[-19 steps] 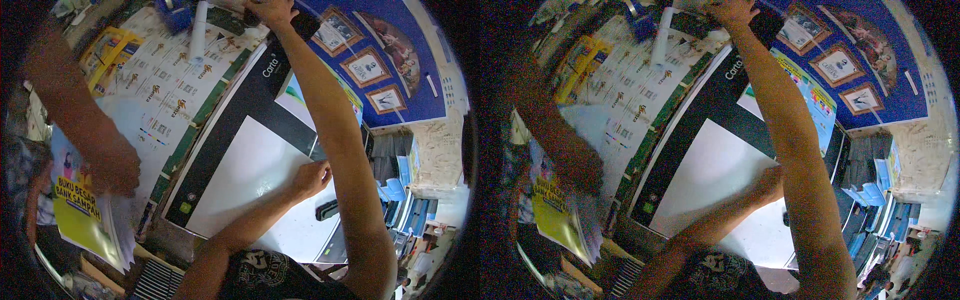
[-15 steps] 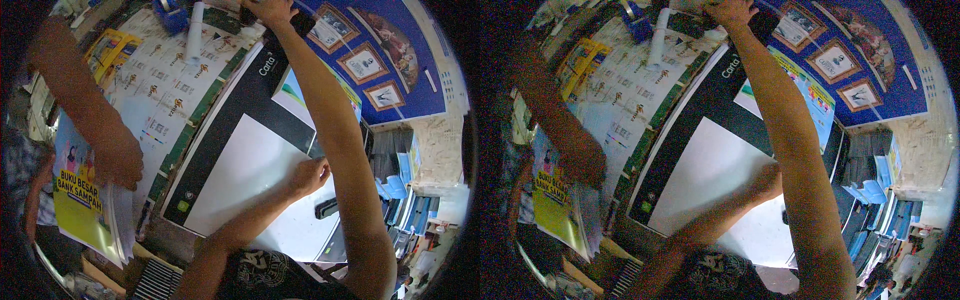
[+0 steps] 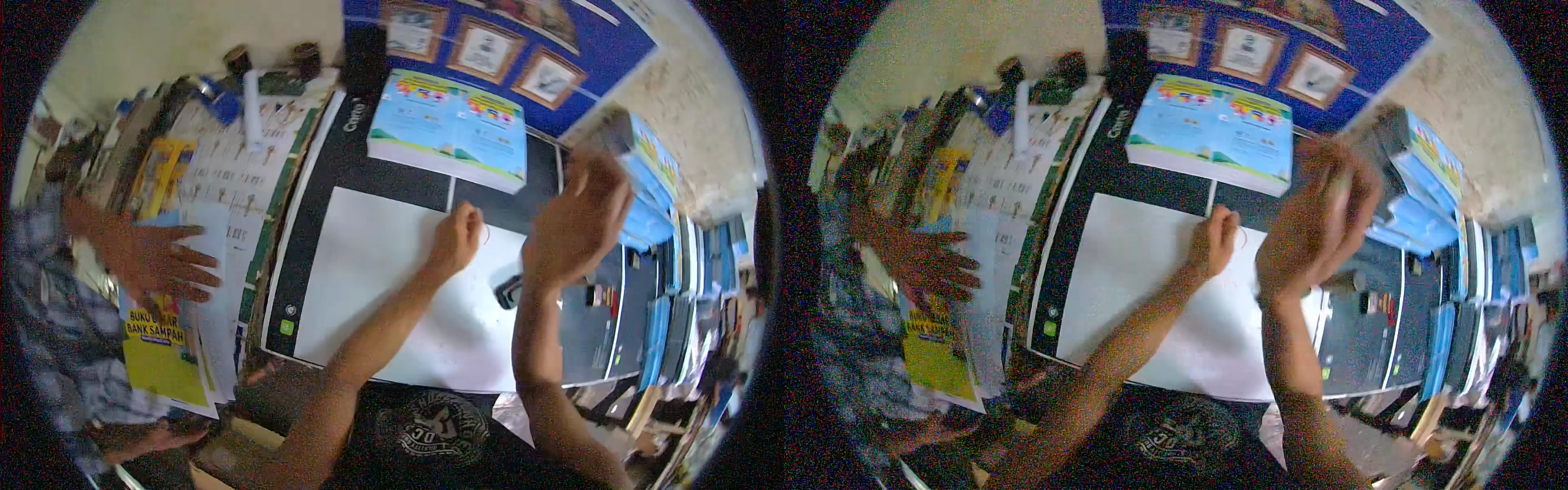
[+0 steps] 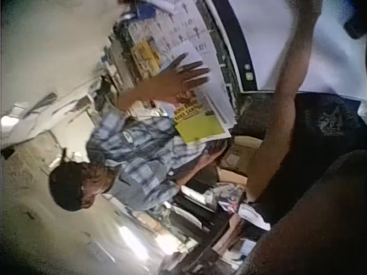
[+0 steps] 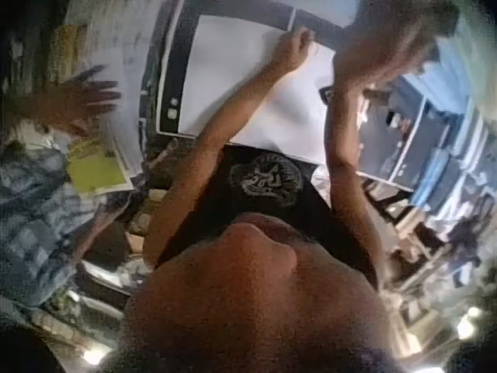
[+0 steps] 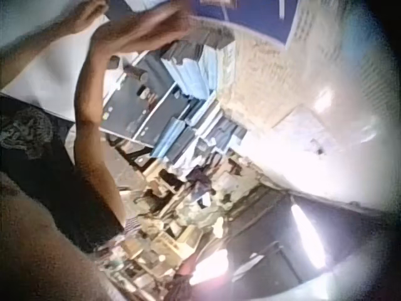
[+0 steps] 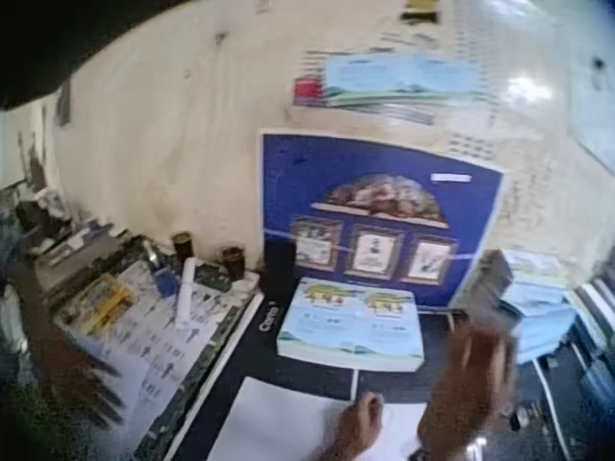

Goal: The person folds printed booklet covers in half by hand, inserts folded paper pages into the covers, and aligns and presses the assembled booklets.

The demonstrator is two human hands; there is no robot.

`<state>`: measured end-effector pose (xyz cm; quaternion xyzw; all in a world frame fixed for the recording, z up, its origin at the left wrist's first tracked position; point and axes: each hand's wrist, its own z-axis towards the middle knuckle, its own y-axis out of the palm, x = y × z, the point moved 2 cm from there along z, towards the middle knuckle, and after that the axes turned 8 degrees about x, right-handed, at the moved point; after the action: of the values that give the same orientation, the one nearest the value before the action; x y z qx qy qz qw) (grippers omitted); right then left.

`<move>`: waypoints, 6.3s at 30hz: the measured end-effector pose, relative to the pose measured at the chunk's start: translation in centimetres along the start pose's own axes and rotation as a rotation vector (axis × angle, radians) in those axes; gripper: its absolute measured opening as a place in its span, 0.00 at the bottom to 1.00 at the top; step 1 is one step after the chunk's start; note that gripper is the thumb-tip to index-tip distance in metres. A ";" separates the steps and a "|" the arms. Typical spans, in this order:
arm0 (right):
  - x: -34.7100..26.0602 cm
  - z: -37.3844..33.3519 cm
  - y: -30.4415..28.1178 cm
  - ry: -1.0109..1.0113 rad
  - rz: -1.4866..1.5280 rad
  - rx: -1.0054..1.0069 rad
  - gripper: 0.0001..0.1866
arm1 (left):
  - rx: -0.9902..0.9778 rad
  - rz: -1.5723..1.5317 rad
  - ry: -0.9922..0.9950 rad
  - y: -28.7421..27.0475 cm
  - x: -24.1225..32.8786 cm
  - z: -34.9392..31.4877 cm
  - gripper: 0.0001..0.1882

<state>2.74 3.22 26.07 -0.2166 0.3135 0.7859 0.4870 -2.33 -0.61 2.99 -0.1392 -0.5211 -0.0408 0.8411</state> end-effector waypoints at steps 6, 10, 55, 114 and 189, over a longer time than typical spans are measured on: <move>3.4 -12.4 -17.2 0.744 0.097 -0.322 0.29 | -0.123 0.052 -0.021 -2.7 2.7 0.2 0.04; 2.5 -13.0 -23.4 1.111 0.326 -0.122 0.36 | -0.296 0.091 0.273 -2.5 14.4 -3.4 0.05; 7.5 -2.2 -46.2 0.422 -0.805 -0.103 0.08 | -0.334 0.513 0.356 5.9 12.4 -10.8 0.31; 5.5 -6.5 -37.9 0.597 -0.763 -0.343 0.10 | -0.921 0.435 0.788 41.1 24.8 -0.4 0.22; 5.8 -2.2 -34.9 0.596 -0.648 -1.091 0.17 | -0.261 0.135 0.237 -11.1 23.5 -13.2 0.06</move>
<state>31.80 16.78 10.93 -0.7189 -0.0862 0.5533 0.4119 17.35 -13.12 20.50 -0.2760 -0.3979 -0.0675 0.8723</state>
